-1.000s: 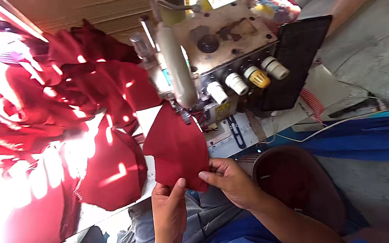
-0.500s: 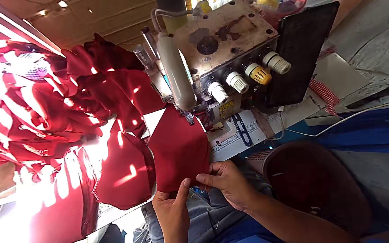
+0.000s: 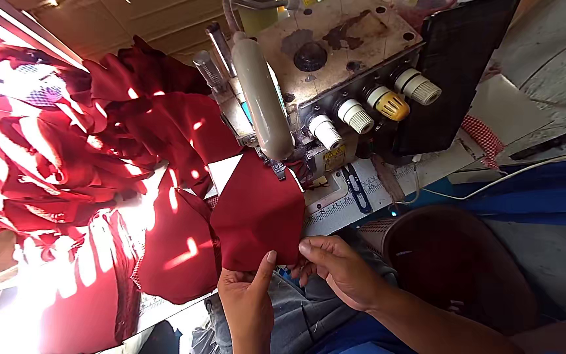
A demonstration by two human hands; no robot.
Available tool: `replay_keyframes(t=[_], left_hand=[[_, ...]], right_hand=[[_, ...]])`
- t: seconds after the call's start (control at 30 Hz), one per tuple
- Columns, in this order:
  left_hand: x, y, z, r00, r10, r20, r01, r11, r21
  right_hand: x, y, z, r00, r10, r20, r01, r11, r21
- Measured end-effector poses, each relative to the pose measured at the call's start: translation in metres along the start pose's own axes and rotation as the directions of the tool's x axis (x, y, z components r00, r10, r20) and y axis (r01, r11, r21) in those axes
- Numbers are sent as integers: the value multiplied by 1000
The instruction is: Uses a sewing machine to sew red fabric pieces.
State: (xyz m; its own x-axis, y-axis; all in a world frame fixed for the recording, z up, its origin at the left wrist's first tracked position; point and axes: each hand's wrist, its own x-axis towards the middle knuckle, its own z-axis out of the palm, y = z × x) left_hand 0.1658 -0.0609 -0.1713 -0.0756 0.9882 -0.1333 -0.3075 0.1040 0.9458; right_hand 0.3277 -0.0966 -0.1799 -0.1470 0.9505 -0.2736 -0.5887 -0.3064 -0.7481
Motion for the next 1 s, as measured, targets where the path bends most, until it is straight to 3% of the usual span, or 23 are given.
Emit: replay_keyframes(t=[0.23,0.3,0.37,0.43,0.5,0.53,0.6,0.67,0.8,1.0], left_hand=[[-4,-3,-7,1000,27,5,-27,999,-25],[-7,-11,-14,995,94,-16,-94,995,21],[-12,-24,-22,964,254,-74,-248,965,84],[-15,-36,-31,861,508,40,-497,819,289],[-5,-37,-30,660,708,251,-714,488,502],[1,-31,-24,582,737,344,-758,337,559],[15,-15,-12,494,702,512,-801,140,582],[29,6,-4,439,627,644,-853,65,518],[47,33,-2,298,489,820,-947,41,320],[50,40,-14,227,350,909,-972,22,235]], right_hand=[[-2,5,12,989,-75,-130,61,992,-110],[-7,5,15,978,-184,-103,157,962,-225],[-13,2,18,956,-285,-62,252,915,-316],[-16,-1,24,933,-358,-34,322,872,-368],[-16,-2,29,912,-410,-8,378,850,-367],[-16,-3,32,907,-421,0,393,846,-361],[-16,-5,37,908,-419,10,397,851,-343],[-16,-7,39,914,-405,20,391,869,-301],[-19,-8,32,947,-318,49,321,933,-164],[-19,6,20,978,-197,68,201,978,-61]])
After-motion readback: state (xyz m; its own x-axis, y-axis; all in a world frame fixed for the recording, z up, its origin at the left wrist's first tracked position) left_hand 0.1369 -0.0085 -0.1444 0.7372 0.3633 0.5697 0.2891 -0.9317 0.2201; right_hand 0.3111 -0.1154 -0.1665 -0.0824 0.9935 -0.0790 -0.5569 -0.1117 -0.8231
